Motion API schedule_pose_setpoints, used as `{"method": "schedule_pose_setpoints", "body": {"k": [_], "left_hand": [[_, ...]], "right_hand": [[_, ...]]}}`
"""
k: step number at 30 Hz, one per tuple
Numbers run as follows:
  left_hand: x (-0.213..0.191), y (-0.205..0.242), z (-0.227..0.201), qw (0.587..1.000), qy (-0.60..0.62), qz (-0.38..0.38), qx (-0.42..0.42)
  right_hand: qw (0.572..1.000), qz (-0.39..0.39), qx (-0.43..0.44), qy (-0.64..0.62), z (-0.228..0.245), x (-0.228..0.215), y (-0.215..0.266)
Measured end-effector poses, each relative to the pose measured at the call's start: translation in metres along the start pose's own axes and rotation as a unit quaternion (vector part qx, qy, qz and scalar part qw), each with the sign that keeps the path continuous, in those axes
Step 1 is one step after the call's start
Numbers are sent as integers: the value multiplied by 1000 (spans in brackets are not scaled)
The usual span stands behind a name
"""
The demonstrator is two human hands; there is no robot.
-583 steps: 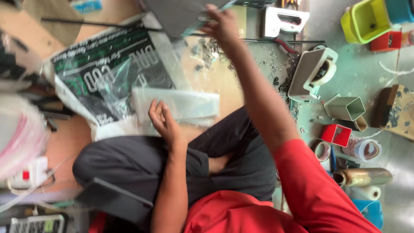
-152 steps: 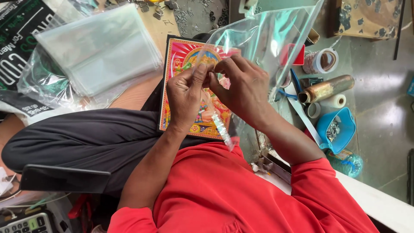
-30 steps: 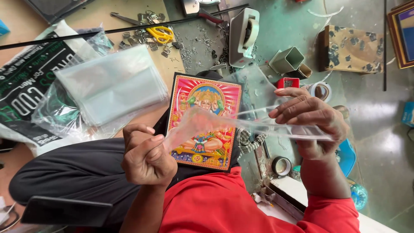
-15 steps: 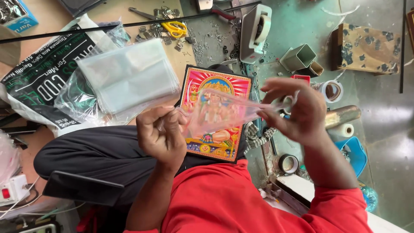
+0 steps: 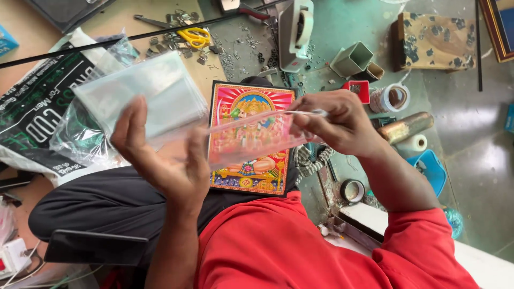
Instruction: The person is wrapping religious picture frames in clear plastic film for protection or sale.
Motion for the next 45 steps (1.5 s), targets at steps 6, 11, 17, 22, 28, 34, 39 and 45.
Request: {"method": "schedule_pose_setpoints", "body": {"k": [6,11,17,22,28,34,39,45], "left_hand": [[17,-31,-40,904,-259,250,232],[8,-18,-34,903,-186,278,269],[-27,94,43,999,0,40,-27],[-29,122,71,920,189,126,-321],[-2,133,108,804,314,218,-456],[21,146,124,708,458,183,-506],[39,141,118,698,480,188,-498],[56,115,86,788,379,210,-438]], "right_hand": [[991,17,111,-70,-6,24,-9],[977,97,-165,91,20,50,-9],[861,47,-382,333,-15,118,44],[863,23,-383,327,-48,160,35],[866,60,-340,361,-68,166,38],[872,79,-287,388,-78,148,50],[867,84,-232,432,-57,127,35],[978,64,-67,188,-54,99,28]]}}
Point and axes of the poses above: each hand's wrist, its own y-axis away from the middle knuckle, its own x-axis out of the palm, z = x × y, the point moved 4 cm from there along -y, towards the middle knuckle, and after that the axes turned 13 degrees about -y, right-handed, at the moved point
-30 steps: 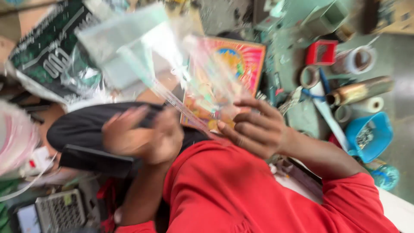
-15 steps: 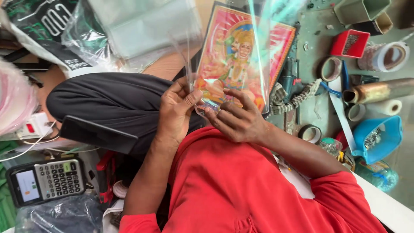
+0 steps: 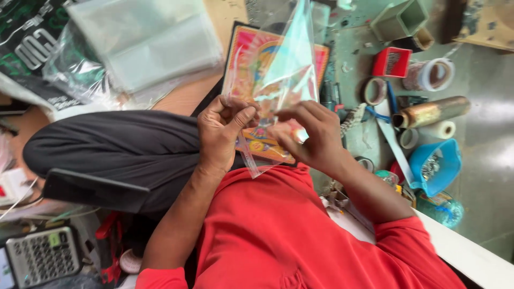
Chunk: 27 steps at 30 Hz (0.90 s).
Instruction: The person is wrapping religious picture frames in clear plastic film for protection or sale.
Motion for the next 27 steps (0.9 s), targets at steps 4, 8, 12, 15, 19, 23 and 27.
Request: {"method": "schedule_pose_setpoints", "body": {"k": [4,8,12,15,19,23,27], "left_hand": [[32,-5,-7,998,-40,44,5],[51,-8,2,994,-82,73,14],[66,-15,8,985,-143,84,51],[68,-19,14,978,-179,81,70],[60,-25,19,983,-160,62,59],[45,-35,27,980,-191,38,39],[47,-41,20,970,-230,25,75]], "right_hand": [[980,-148,106,78,-5,-9,5],[964,-207,136,102,-2,-18,15],[949,-207,153,182,1,-32,19],[947,-202,181,172,-6,-37,25],[947,-211,187,152,-14,-44,33],[940,-245,182,154,-11,-50,34],[945,-239,124,187,3,-49,24]]}}
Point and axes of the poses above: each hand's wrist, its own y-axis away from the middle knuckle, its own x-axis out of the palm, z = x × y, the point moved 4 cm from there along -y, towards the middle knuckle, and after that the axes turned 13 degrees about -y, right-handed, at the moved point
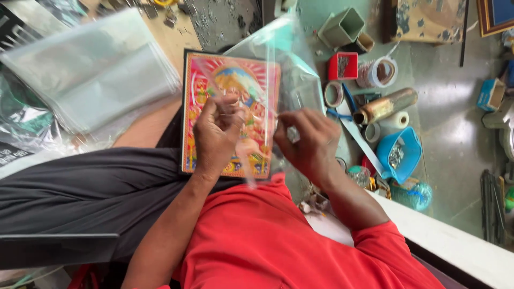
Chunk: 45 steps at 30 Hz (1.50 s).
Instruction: The person is wrapping religious picture frames in clear plastic film for protection or sale.
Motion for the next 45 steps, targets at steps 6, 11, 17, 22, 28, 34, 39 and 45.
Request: {"method": "schedule_pose_setpoints", "body": {"k": [6,11,17,22,28,34,39,45], "left_hand": [[6,7,-48,997,-54,48,38],[7,21,-15,990,-75,111,-51],[-3,-6,46,987,97,47,-118],[-9,-76,-21,963,218,-155,20],[-24,-79,-84,914,107,-314,234],[-15,-41,-99,772,-343,-236,480],[-12,-17,-93,711,-417,-140,549],[0,-2,-78,677,-441,-126,575]], "right_hand": [[993,20,-96,61,18,14,-4],[980,-49,-165,103,12,20,-2],[975,-52,-208,57,10,31,-14],[977,-108,-183,25,2,33,-22],[994,-110,-2,-8,-31,45,-4],[981,-99,-37,-163,11,41,-23],[774,-62,253,-577,-41,49,-24],[604,-41,397,-689,-93,43,22]]}}
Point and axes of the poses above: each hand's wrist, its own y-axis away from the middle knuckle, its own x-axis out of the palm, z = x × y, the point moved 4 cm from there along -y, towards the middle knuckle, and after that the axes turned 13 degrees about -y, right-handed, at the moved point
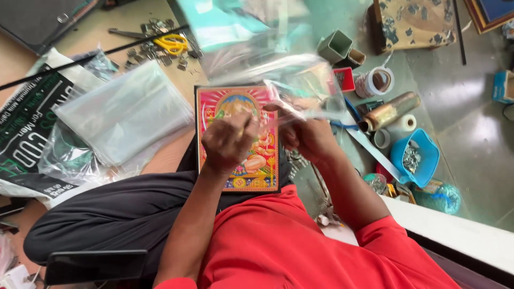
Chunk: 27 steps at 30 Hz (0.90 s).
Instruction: The person is wrapping religious picture frames in clear plastic film for protection or sale.
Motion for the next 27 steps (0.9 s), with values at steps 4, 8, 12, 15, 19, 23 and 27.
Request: {"method": "schedule_pose_setpoints", "body": {"k": [4,8,12,15,19,23,27], "left_hand": [[2,-5,-2,994,39,-18,-98],[5,4,-1,989,16,-7,-147],[12,19,10,973,27,-4,-227],[13,21,10,953,63,-7,-296],[27,45,2,964,105,23,-244],[27,61,-5,979,114,44,-161],[27,62,-6,978,100,45,-178]], "right_hand": [[991,100,-33,86,-4,14,2],[996,59,-37,60,-13,35,-8],[994,-51,-74,-70,-32,1,-16],[990,-5,-106,97,-36,1,-4],[984,90,-114,-105,-26,-5,-16],[954,-81,-160,-242,0,-24,-32],[963,-46,-207,-166,2,9,-20]]}}
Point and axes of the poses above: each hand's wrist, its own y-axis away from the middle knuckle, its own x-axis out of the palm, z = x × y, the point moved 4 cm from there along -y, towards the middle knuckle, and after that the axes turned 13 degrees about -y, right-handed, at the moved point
